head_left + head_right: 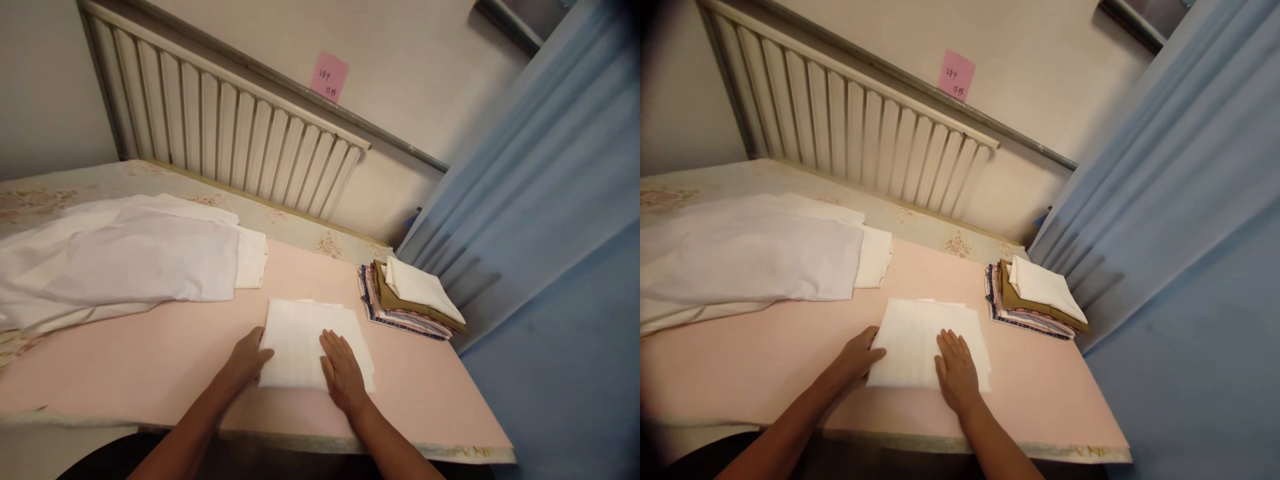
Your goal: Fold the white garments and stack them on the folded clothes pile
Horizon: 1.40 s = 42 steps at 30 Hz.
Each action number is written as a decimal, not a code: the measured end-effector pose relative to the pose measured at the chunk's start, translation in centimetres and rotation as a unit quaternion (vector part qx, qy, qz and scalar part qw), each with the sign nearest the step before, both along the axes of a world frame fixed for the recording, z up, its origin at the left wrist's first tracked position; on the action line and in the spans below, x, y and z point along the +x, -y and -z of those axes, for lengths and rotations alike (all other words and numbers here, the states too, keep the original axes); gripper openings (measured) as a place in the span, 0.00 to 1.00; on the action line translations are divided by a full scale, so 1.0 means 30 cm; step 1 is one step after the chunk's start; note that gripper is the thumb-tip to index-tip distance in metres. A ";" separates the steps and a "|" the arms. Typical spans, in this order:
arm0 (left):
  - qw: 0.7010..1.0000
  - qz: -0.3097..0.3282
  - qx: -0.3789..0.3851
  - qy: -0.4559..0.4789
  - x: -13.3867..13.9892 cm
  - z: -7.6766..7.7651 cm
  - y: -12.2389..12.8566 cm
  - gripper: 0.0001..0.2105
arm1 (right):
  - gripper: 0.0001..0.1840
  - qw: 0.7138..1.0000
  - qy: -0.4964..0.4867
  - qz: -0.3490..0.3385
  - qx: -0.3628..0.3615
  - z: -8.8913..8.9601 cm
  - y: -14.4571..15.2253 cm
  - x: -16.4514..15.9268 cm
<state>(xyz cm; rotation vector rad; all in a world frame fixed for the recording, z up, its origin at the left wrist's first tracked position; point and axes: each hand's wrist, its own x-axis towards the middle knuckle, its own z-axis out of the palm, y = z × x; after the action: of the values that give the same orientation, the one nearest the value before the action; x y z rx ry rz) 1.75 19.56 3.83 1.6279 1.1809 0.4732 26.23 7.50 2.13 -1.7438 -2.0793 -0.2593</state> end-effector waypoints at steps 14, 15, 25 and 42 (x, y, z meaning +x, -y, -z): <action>0.995 0.092 -0.034 0.027 -0.014 -0.050 0.019 0.34 | 0.28 0.998 0.052 -0.021 -0.017 -0.001 -0.005 0.035; 0.995 0.088 -0.028 0.025 -0.015 -0.050 0.020 0.34 | 0.28 0.998 0.056 -0.023 -0.021 -0.001 -0.006 0.050; 0.995 0.068 -0.059 0.039 -0.014 -0.066 0.016 0.35 | 0.26 0.997 0.066 0.032 -0.021 0.025 -0.001 0.165; 0.950 -0.141 -0.131 0.248 0.134 -0.052 -0.144 0.19 | 0.24 0.996 0.061 0.045 -0.043 0.019 -0.001 0.156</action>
<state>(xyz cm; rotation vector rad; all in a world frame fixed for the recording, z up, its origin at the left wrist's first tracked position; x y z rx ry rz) 5.78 23.88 5.38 1.0321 1.0371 0.8176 30.90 7.54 1.57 -1.9203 -2.1271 -0.3149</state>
